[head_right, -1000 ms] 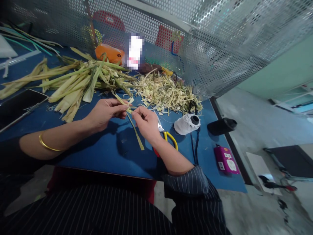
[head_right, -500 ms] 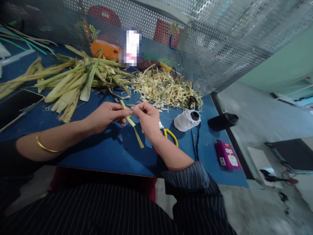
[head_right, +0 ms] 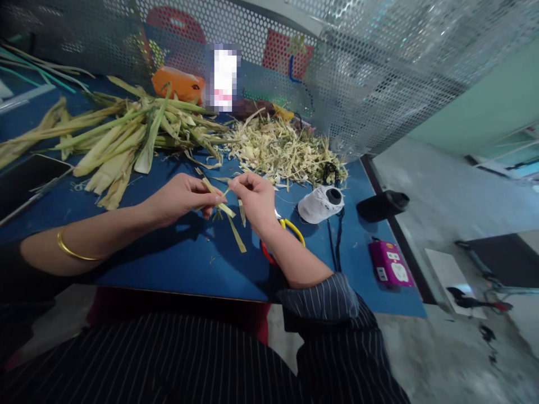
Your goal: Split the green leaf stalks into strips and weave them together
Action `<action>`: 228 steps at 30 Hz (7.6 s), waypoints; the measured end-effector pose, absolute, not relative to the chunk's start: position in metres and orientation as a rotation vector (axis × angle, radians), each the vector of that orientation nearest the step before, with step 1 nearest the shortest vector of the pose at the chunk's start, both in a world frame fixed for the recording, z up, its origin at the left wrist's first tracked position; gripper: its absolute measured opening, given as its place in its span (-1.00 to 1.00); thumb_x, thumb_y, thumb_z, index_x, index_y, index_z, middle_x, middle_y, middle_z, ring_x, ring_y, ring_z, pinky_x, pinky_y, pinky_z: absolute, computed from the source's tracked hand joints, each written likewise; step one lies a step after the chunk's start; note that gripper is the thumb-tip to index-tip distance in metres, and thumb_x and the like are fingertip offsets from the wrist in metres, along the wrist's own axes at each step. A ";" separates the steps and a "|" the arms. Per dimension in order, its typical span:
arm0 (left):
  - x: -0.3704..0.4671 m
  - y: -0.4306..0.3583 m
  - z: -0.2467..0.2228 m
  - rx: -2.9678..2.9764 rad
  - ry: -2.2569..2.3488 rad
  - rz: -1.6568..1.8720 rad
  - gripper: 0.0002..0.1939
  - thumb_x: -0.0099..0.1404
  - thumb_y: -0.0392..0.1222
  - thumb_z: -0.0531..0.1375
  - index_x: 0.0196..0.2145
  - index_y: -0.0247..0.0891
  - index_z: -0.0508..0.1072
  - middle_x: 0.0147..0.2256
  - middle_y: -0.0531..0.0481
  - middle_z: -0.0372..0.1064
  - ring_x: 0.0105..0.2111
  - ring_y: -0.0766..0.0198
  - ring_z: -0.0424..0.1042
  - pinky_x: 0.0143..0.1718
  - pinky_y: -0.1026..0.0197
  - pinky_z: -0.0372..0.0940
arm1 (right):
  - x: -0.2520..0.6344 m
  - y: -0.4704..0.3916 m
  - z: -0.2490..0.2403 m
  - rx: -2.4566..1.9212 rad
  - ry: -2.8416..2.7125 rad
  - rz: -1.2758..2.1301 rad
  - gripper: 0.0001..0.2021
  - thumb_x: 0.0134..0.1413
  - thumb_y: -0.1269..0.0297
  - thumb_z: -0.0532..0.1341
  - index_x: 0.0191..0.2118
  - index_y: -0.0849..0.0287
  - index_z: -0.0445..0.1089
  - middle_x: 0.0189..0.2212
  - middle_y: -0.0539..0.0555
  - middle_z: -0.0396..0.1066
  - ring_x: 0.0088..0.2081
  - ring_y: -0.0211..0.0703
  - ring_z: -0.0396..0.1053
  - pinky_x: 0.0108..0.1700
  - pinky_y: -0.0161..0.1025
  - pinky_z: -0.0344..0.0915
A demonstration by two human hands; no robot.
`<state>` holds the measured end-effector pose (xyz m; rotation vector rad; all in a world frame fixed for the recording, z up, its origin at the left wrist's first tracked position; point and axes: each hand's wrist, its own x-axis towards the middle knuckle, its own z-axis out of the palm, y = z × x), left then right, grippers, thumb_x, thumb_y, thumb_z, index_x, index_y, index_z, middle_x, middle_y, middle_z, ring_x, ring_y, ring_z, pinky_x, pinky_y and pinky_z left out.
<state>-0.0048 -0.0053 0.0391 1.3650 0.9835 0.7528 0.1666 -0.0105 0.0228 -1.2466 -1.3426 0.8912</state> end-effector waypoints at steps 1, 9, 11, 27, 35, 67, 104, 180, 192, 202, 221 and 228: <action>-0.005 -0.006 0.039 1.372 0.985 0.748 -0.85 0.04 -0.17 0.34 -0.50 -0.34 0.57 -0.67 0.02 0.35 -0.65 0.36 0.30 -0.53 0.28 0.26 | 0.167 -0.011 0.025 -1.250 -1.427 0.852 -0.88 -0.02 0.31 0.27 -0.51 0.16 0.36 -0.59 -0.08 0.27 -0.51 -0.33 0.17 -0.38 -0.27 0.16; -0.001 -0.012 0.034 1.499 0.975 0.648 -0.83 0.07 -0.26 0.22 -0.63 -0.31 0.47 -0.67 0.01 0.36 -0.62 0.34 0.34 -0.51 0.30 0.26 | 0.158 -0.022 0.031 -1.155 -1.757 0.663 -0.88 0.01 0.31 0.30 -0.50 0.13 0.43 -0.45 -0.02 0.42 -0.34 -0.24 0.34 -0.20 -0.23 0.26; -0.001 -0.012 0.034 1.495 0.959 0.661 -0.80 0.09 -0.20 0.23 -0.63 -0.31 0.47 -0.66 0.01 0.35 -0.61 0.35 0.33 -0.51 0.30 0.26 | 0.157 -0.023 0.031 -1.182 -1.691 0.634 -0.85 0.00 0.34 0.29 -0.53 0.14 0.38 -0.48 -0.04 0.39 -0.38 -0.26 0.31 -0.21 -0.24 0.25; -0.002 -0.012 0.039 1.379 0.886 0.647 -0.78 0.10 -0.15 0.30 -0.61 -0.30 0.50 -0.65 -0.01 0.36 -0.63 0.36 0.32 -0.51 0.29 0.27 | 0.161 -0.018 0.022 -1.196 -1.541 0.673 -0.88 0.11 0.26 0.19 -0.42 0.13 0.33 -0.46 -0.04 0.32 -0.37 -0.26 0.26 -0.23 -0.25 0.24; -0.005 0.000 0.041 1.045 0.834 0.972 -0.78 0.09 -0.13 0.35 -0.33 -0.32 0.56 -0.35 -0.12 0.55 -0.32 0.25 0.50 -0.16 0.20 0.35 | 0.166 -0.036 0.048 -1.184 -1.615 0.081 -0.78 0.19 0.24 0.17 -0.48 0.10 0.36 -0.48 0.03 0.35 -0.35 -0.17 0.30 -0.19 -0.18 0.22; -0.004 0.001 0.040 0.848 0.872 1.037 -0.64 -0.09 -0.35 0.40 -0.26 -0.38 0.53 -0.47 -0.05 0.52 -0.44 0.31 0.49 -0.31 0.26 0.35 | 0.145 -0.043 0.029 -1.203 -1.817 0.429 -0.77 0.18 0.28 0.16 -0.51 0.13 0.25 -0.49 -0.03 0.30 -0.38 -0.24 0.28 -0.23 -0.24 0.20; -0.012 0.006 0.043 1.193 0.955 0.902 -0.73 0.17 -0.02 0.27 -0.37 -0.32 0.55 -0.54 0.02 0.41 -0.56 0.39 0.37 -0.48 0.32 0.27 | 0.156 -0.030 0.028 -1.272 -1.688 0.655 -0.62 0.25 0.10 0.08 -0.55 0.15 0.30 -0.58 -0.03 0.30 -0.46 -0.27 0.26 -0.29 -0.23 0.17; -0.015 0.003 0.048 1.453 0.943 0.710 -0.79 0.09 -0.10 0.34 -0.46 -0.32 0.51 -0.61 0.04 0.34 -0.60 0.42 0.28 -0.57 0.34 0.11 | 0.174 -0.012 0.035 -1.212 -1.737 0.677 -0.89 0.01 0.28 0.30 -0.47 0.17 0.41 -0.55 -0.07 0.39 -0.49 -0.32 0.24 -0.39 -0.29 0.17; -0.013 0.004 0.039 1.598 0.970 0.732 -0.69 0.16 -0.05 0.27 -0.59 -0.33 0.47 -0.64 0.04 0.34 -0.60 0.41 0.26 -0.54 0.32 0.13 | 0.176 -0.008 0.032 -1.200 -1.636 0.806 -0.86 0.06 0.21 0.25 -0.35 0.17 0.48 -0.46 -0.02 0.46 -0.41 -0.28 0.32 -0.28 -0.26 0.24; -0.008 0.001 0.031 1.678 0.969 0.717 -0.73 0.15 -0.10 0.24 -0.58 -0.34 0.51 -0.67 0.06 0.29 -0.60 0.39 0.22 -0.51 0.28 0.12 | 0.162 -0.019 0.028 -1.183 -1.474 0.968 -0.87 -0.05 0.29 0.31 -0.51 0.19 0.39 -0.59 -0.08 0.32 -0.52 -0.36 0.18 -0.41 -0.30 0.15; -0.012 0.009 0.036 1.335 0.976 0.749 -0.73 0.14 -0.03 0.31 -0.33 -0.32 0.55 -0.49 -0.03 0.47 -0.59 0.42 0.33 -0.57 0.32 0.12 | 0.175 -0.006 0.026 -1.205 -1.370 1.022 -0.86 -0.05 0.22 0.32 -0.45 0.18 0.43 -0.60 -0.07 0.37 -0.50 -0.30 0.30 -0.32 -0.25 0.23; -0.012 0.009 0.037 1.285 0.989 0.723 -0.75 0.09 -0.16 0.33 -0.28 -0.35 0.53 -0.53 -0.02 0.48 -0.58 0.39 0.37 -0.50 0.30 0.20 | 0.172 -0.007 0.024 -1.200 -1.309 0.943 -0.89 -0.02 0.29 0.30 -0.46 0.18 0.40 -0.61 -0.09 0.36 -0.51 -0.32 0.29 -0.33 -0.28 0.23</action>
